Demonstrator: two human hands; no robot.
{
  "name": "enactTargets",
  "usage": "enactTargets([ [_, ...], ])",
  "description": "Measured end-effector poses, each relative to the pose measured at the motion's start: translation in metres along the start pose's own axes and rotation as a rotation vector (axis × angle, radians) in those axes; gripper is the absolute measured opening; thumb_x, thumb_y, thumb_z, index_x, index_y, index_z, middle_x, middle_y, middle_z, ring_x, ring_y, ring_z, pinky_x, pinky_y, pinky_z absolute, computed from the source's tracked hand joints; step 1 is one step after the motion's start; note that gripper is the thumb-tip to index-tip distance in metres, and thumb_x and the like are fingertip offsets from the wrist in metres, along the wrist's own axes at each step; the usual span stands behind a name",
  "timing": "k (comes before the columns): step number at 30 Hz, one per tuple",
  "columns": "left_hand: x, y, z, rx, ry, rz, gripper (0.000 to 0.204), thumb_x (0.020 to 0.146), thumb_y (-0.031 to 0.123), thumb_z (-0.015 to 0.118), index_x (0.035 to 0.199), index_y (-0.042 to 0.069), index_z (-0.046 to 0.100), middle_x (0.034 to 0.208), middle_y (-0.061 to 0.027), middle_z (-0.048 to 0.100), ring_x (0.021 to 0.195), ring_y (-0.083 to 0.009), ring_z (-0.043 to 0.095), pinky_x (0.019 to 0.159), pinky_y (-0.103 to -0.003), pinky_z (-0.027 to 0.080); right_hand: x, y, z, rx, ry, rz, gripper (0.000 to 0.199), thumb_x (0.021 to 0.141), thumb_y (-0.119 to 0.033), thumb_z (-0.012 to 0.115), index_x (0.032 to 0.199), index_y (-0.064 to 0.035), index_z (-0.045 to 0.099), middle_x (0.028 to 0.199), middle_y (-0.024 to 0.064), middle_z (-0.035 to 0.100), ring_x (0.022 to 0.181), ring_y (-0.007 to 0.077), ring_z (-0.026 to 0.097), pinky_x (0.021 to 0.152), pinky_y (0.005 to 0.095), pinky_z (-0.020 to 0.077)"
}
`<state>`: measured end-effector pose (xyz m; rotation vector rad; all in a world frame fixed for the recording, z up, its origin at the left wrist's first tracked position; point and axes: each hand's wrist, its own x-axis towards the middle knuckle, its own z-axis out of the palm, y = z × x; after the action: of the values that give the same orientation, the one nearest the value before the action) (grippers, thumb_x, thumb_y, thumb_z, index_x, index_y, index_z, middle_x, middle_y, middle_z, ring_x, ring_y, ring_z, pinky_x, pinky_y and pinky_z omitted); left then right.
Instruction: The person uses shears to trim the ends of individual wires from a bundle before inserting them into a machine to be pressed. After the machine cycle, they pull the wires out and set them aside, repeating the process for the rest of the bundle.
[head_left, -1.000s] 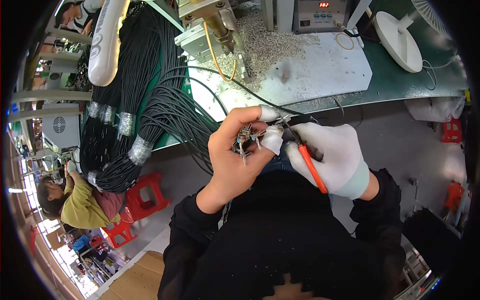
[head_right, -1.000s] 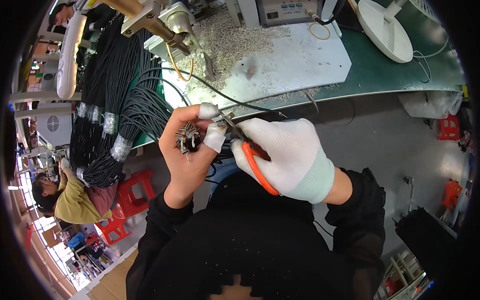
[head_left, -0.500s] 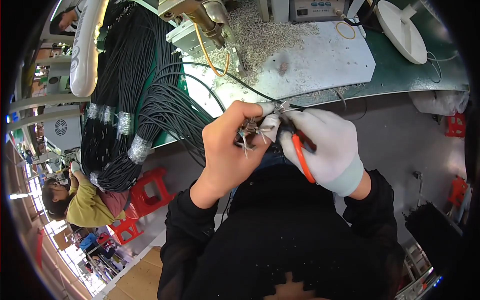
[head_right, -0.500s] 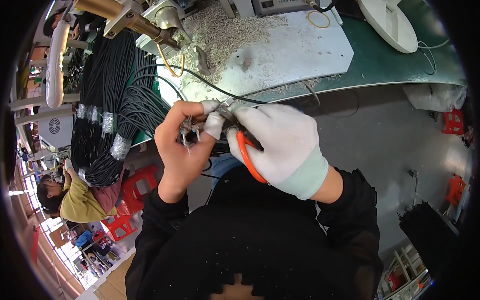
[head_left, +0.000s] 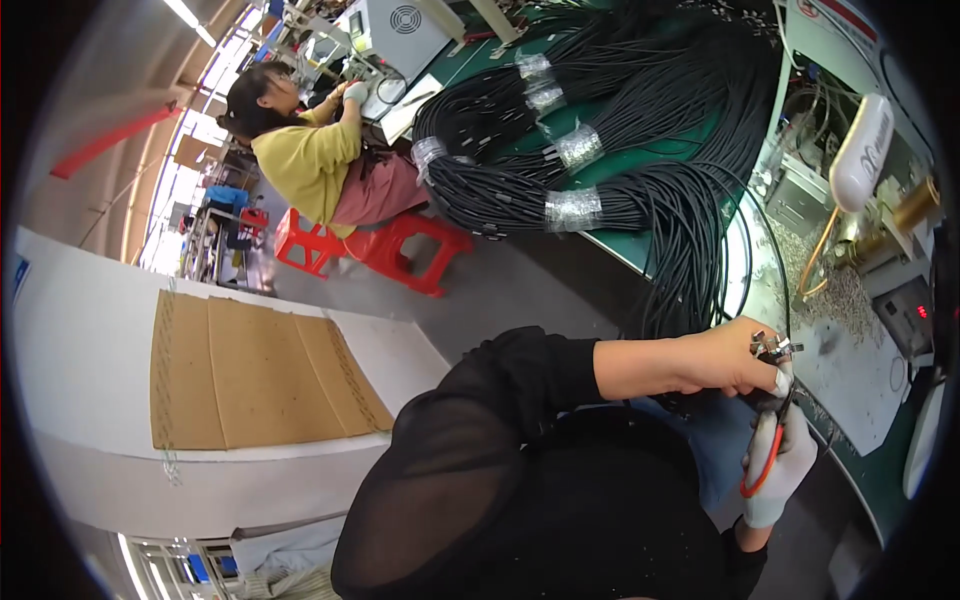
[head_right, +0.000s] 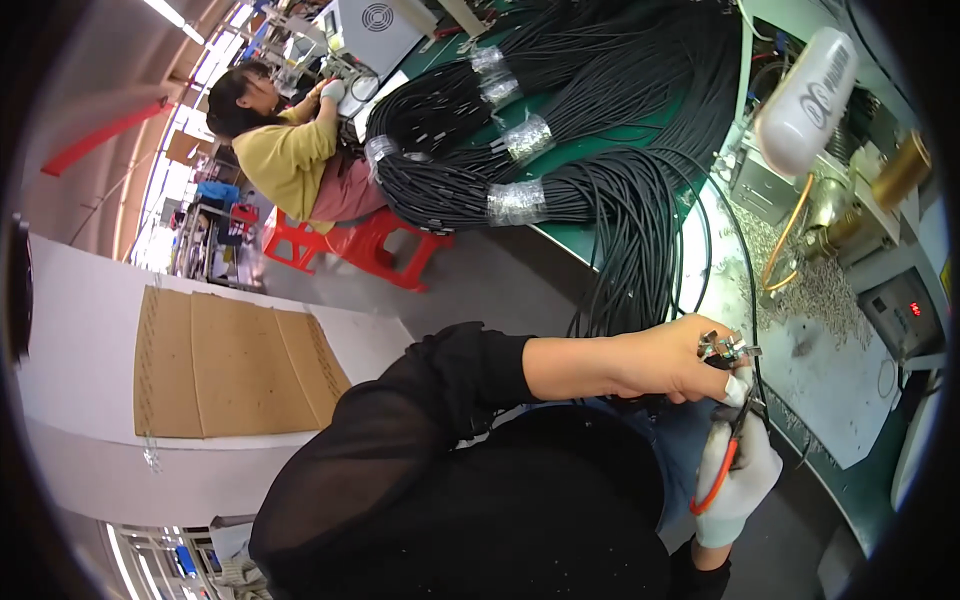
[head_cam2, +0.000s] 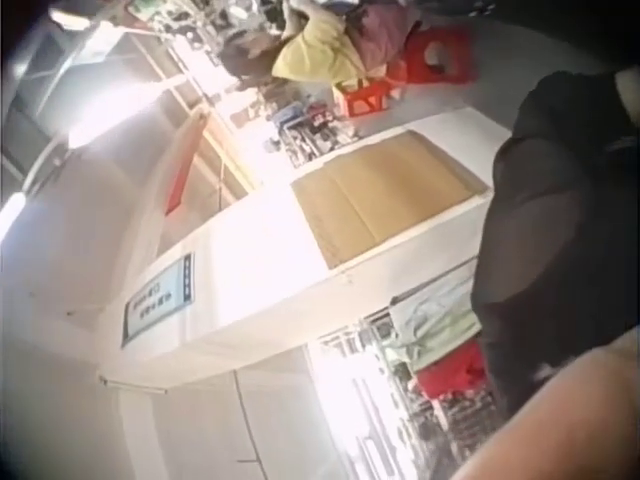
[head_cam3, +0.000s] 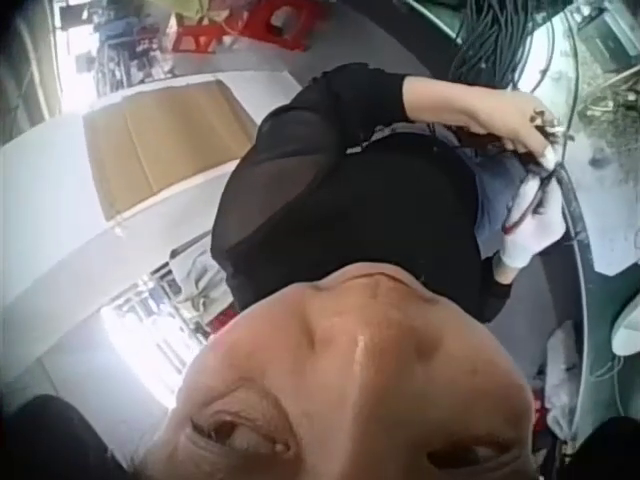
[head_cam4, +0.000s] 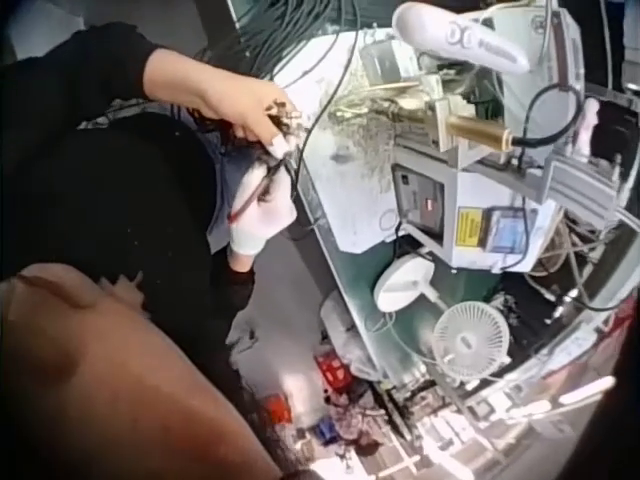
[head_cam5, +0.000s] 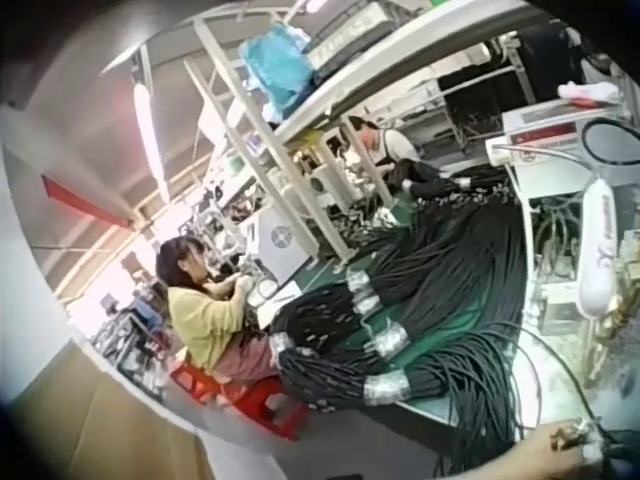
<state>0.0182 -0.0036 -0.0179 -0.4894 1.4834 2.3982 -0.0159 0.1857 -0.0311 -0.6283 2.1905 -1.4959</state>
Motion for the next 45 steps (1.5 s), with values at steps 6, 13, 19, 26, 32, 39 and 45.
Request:
enactTargets([
  [6, 0.022, 0.011, -0.038, -0.024, 0.127, 0.086, 0.013, 0.079, 0.012, 0.068, 0.089, 0.008, 0.060, 0.065, 0.0036, 0.052, 0.052, -0.0047, 0.044, 0.044, -0.019, 0.034, 0.013, -0.016, -0.022, 0.041, 0.148, 0.197, 0.021, 0.094, -0.018, 0.049, 0.088, 0.0006, 0.057, 0.054, -0.0003, 0.047, 0.039, 0.0053, 0.040, 0.040, 0.0207, 0.0328],
  [13, 0.046, 0.042, -0.048, -0.022, 0.009, -0.007, 0.017, 0.086, 0.007, 0.062, 0.101, 0.004, 0.057, 0.064, 0.0057, 0.043, 0.048, -0.0019, 0.031, 0.042, -0.019, 0.022, 0.084, -0.016, -0.046, 0.211, -0.058, 0.102, 0.025, 0.092, -0.022, 0.053, 0.086, 0.0012, 0.057, 0.053, 0.0040, 0.055, 0.043, 0.0101, 0.054, 0.041, 0.0228, 0.0400],
  [19, 0.082, 0.056, -0.043, 0.094, 0.018, -0.077, 0.015, 0.086, 0.009, 0.064, 0.098, 0.003, 0.057, 0.063, 0.0058, 0.043, 0.047, -0.0014, 0.030, 0.042, -0.019, 0.021, 0.127, -0.007, -0.056, 0.218, -0.176, 0.123, 0.029, 0.090, -0.024, 0.055, 0.076, 0.0010, 0.054, 0.054, 0.0058, 0.054, 0.042, 0.0113, 0.054, 0.041, 0.0233, 0.0413],
  [26, 0.094, 0.061, -0.061, 0.292, 0.071, -0.085, 0.015, 0.084, 0.011, 0.067, 0.093, 0.002, 0.059, 0.068, 0.0016, 0.054, 0.051, -0.0037, 0.043, 0.045, -0.018, 0.033, 0.159, 0.002, -0.047, 0.342, -0.280, 0.131, 0.032, 0.088, -0.025, 0.059, 0.074, 0.0035, 0.054, 0.056, 0.0070, 0.055, 0.043, 0.0124, 0.055, 0.040, 0.0246, 0.0435],
  [32, 0.095, 0.065, -0.076, 0.273, 0.075, -0.230, 0.015, 0.083, 0.012, 0.067, 0.094, 0.002, 0.063, 0.077, -0.0022, 0.062, 0.067, -0.0079, 0.055, 0.059, -0.021, 0.045, 0.165, 0.014, -0.042, 0.319, -0.304, 0.075, 0.028, 0.086, -0.020, 0.061, 0.074, 0.0040, 0.055, 0.054, 0.0063, 0.053, 0.042, 0.0112, 0.053, 0.039, 0.0242, 0.0440],
  [39, 0.093, 0.071, -0.044, 0.699, 0.135, 0.105, 0.020, 0.080, 0.018, 0.071, 0.091, 0.002, 0.067, 0.081, -0.0003, 0.064, 0.078, -0.0094, 0.059, 0.073, -0.023, 0.047, 0.166, 0.015, -0.040, 0.347, -0.304, 0.045, 0.027, 0.086, -0.019, 0.060, 0.074, 0.0037, 0.054, 0.054, 0.0058, 0.052, 0.041, 0.0108, 0.052, 0.039, 0.0240, 0.0434],
  [45, 0.086, 0.065, -0.038, 0.990, 0.305, 0.037, 0.024, 0.077, 0.016, 0.072, 0.095, 0.002, 0.066, 0.082, 0.0013, 0.065, 0.077, -0.0084, 0.058, 0.073, -0.025, 0.048, 0.163, 0.010, -0.042, 0.344, -0.304, 0.073, 0.028, 0.087, -0.019, 0.059, 0.072, 0.0036, 0.054, 0.053, 0.0064, 0.052, 0.040, 0.0125, 0.053, 0.037, 0.0257, 0.0426],
])
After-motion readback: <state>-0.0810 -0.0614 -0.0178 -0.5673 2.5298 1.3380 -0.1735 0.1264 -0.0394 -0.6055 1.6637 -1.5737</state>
